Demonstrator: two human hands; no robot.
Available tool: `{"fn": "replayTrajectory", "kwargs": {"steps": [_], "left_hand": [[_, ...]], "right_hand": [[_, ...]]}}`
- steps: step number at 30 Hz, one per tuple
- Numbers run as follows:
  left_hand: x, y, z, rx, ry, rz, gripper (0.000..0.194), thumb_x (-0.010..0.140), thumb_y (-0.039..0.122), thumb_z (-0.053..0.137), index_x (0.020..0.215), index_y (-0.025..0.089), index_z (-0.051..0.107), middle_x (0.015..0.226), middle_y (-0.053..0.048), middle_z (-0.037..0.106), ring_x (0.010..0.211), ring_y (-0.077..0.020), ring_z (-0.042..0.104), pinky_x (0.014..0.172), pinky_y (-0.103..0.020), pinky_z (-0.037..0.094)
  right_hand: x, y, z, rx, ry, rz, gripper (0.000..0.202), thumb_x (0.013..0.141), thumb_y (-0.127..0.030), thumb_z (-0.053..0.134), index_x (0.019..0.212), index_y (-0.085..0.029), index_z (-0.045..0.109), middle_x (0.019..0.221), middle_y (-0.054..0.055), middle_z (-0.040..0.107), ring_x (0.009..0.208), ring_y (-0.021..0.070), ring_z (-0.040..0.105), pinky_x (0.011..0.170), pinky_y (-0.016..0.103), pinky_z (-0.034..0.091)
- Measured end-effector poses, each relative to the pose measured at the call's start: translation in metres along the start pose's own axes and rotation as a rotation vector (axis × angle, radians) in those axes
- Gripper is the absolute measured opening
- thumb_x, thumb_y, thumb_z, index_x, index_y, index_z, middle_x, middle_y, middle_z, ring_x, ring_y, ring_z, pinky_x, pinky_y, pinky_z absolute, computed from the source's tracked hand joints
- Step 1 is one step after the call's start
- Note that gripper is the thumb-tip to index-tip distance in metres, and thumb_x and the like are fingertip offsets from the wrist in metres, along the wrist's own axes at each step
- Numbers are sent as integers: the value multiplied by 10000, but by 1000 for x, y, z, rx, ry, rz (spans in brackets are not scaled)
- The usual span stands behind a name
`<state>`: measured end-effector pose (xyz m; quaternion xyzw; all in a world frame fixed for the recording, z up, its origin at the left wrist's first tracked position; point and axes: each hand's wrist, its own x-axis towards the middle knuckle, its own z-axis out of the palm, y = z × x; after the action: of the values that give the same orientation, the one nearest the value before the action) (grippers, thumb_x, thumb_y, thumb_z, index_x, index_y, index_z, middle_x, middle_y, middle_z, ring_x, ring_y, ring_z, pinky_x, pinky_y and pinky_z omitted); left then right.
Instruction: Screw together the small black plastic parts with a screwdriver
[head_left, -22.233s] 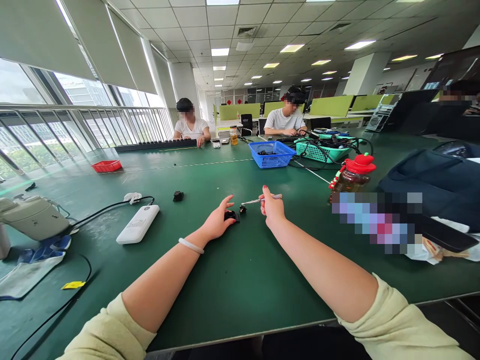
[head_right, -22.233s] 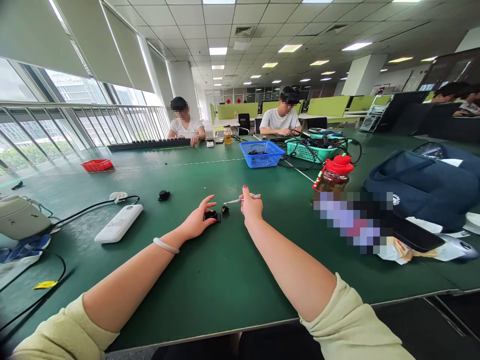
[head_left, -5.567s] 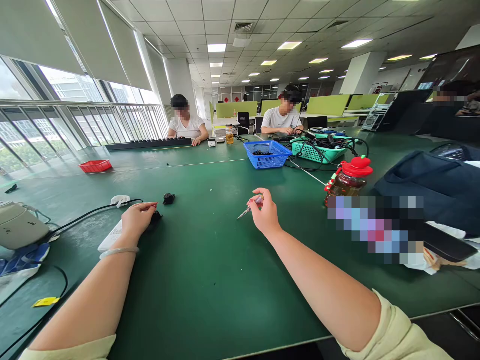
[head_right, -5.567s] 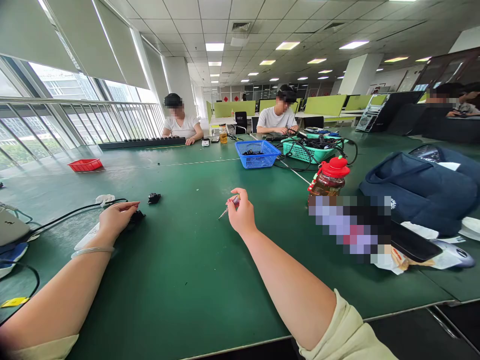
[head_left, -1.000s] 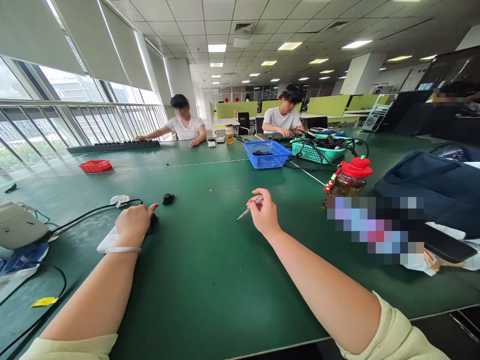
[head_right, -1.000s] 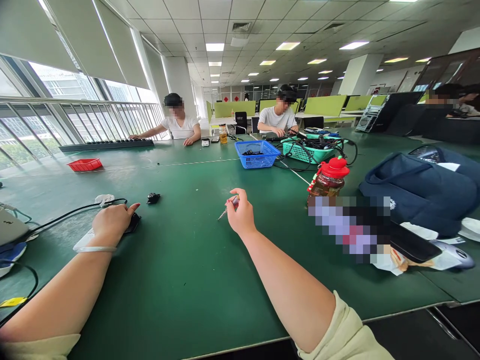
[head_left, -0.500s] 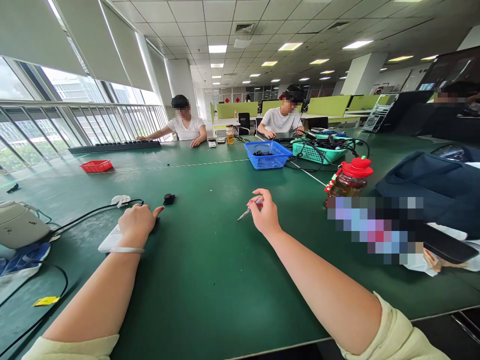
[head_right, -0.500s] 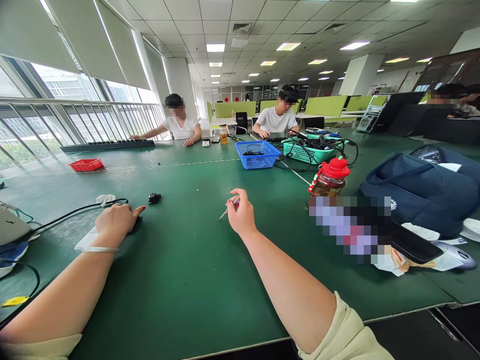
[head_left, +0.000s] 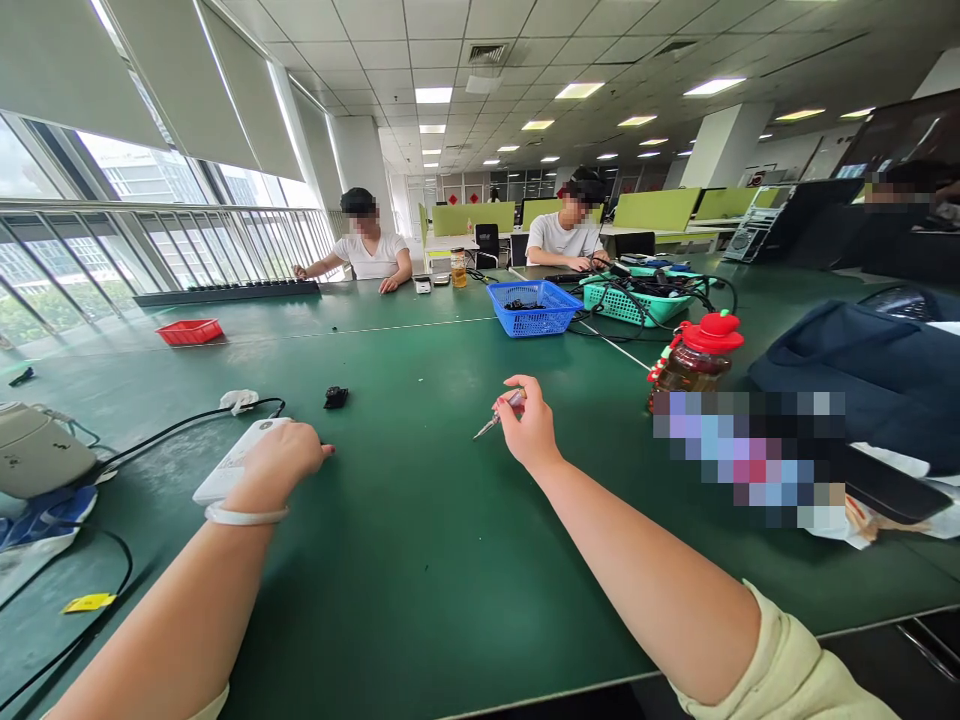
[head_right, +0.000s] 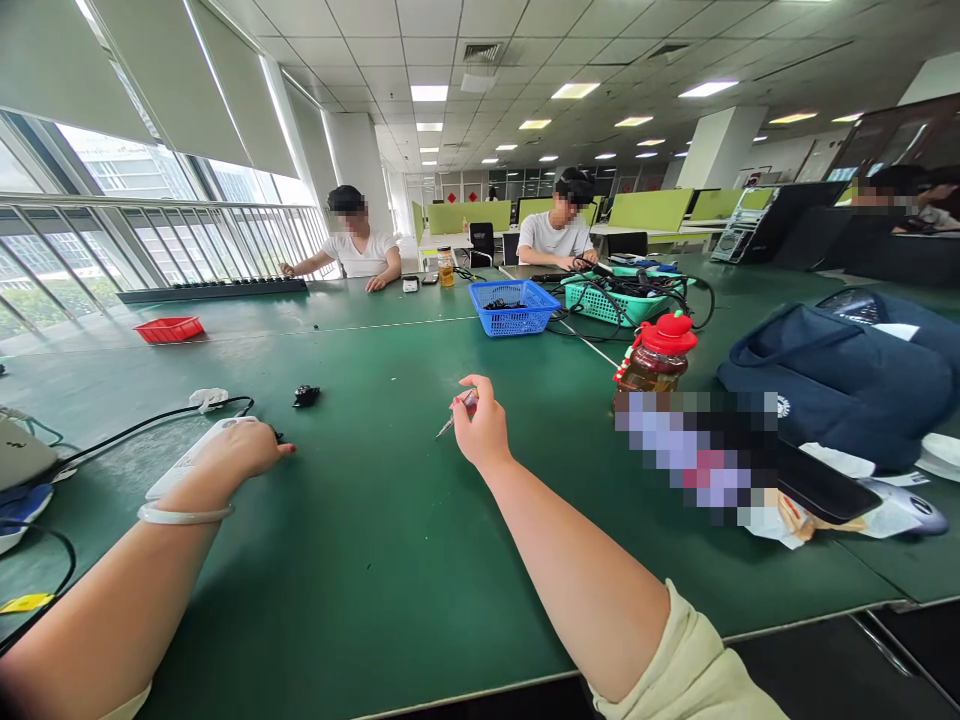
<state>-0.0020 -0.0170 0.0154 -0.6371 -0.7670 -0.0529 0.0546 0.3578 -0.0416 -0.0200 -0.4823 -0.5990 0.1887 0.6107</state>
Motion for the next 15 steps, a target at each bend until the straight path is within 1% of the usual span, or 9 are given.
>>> {"fn": "replayTrajectory", "kwargs": {"steps": [1, 2, 4, 5, 7, 10, 12, 15], "left_hand": [[-1, 2, -5, 65, -6, 6, 423, 767, 546, 582, 732, 155, 740, 941, -233, 706, 1029, -415, 626, 852, -460, 482], [-2, 4, -11, 104, 14, 13, 428, 802, 518, 550, 792, 140, 750, 979, -236, 700, 1069, -408, 609, 873, -450, 476], [-3, 6, -21, 106, 89, 5, 451, 870, 472, 475, 926, 116, 746, 1046, -236, 687, 1148, -385, 573, 908, -424, 466], [-3, 6, -25, 84, 113, -26, 459, 893, 455, 448, 981, 107, 734, 1077, -238, 680, 1161, -373, 569, 912, -412, 466], [-2, 4, -29, 34, 105, -111, 458, 920, 433, 420, 1046, 98, 706, 1134, -243, 664, 1141, -358, 587, 897, -400, 475], [0, 1, -28, -11, 36, -190, 436, 929, 437, 420, 1059, 114, 681, 1150, -238, 667, 1094, -357, 618, 863, -402, 485], [0, -1, -24, -28, 27, -193, 427, 921, 451, 440, 1077, 124, 665, 1144, -228, 677, 1076, -356, 630, 847, -401, 488], [1, -3, -16, -34, 46, -158, 459, 901, 462, 479, 1169, 117, 619, 1135, -222, 690, 1039, -348, 653, 819, -396, 495]], "right_hand": [[0, 0, 0, -2, 1, -2, 230, 824, -266, 506, 1051, -241, 475, 790, 14, 694, 714, 202, 680, 737, 359, 546], [0, 1, 0, -3, 0, -3, 232, 825, -266, 505, 1054, -242, 474, 791, 13, 694, 718, 203, 682, 737, 358, 545], [0, 1, 1, -3, -5, -5, 236, 826, -265, 504, 1059, -244, 473, 792, 13, 694, 720, 203, 682, 733, 355, 545], [0, 1, 1, -2, -6, -5, 236, 826, -265, 503, 1060, -244, 472, 792, 13, 693, 719, 202, 681, 730, 353, 545], [-1, 0, 1, -3, -8, -6, 236, 826, -265, 502, 1059, -243, 472, 793, 14, 691, 721, 201, 680, 729, 351, 545], [-1, -1, 1, -8, -4, -3, 236, 825, -267, 501, 1057, -242, 473, 792, 14, 688, 728, 203, 681, 737, 356, 544], [-1, -1, 0, -6, -5, -3, 237, 824, -267, 502, 1058, -243, 473, 790, 12, 687, 731, 203, 682, 741, 357, 544], [-1, -2, 0, 0, -5, -1, 237, 823, -265, 504, 1057, -243, 473, 787, 12, 688, 734, 206, 685, 734, 356, 546]]}}
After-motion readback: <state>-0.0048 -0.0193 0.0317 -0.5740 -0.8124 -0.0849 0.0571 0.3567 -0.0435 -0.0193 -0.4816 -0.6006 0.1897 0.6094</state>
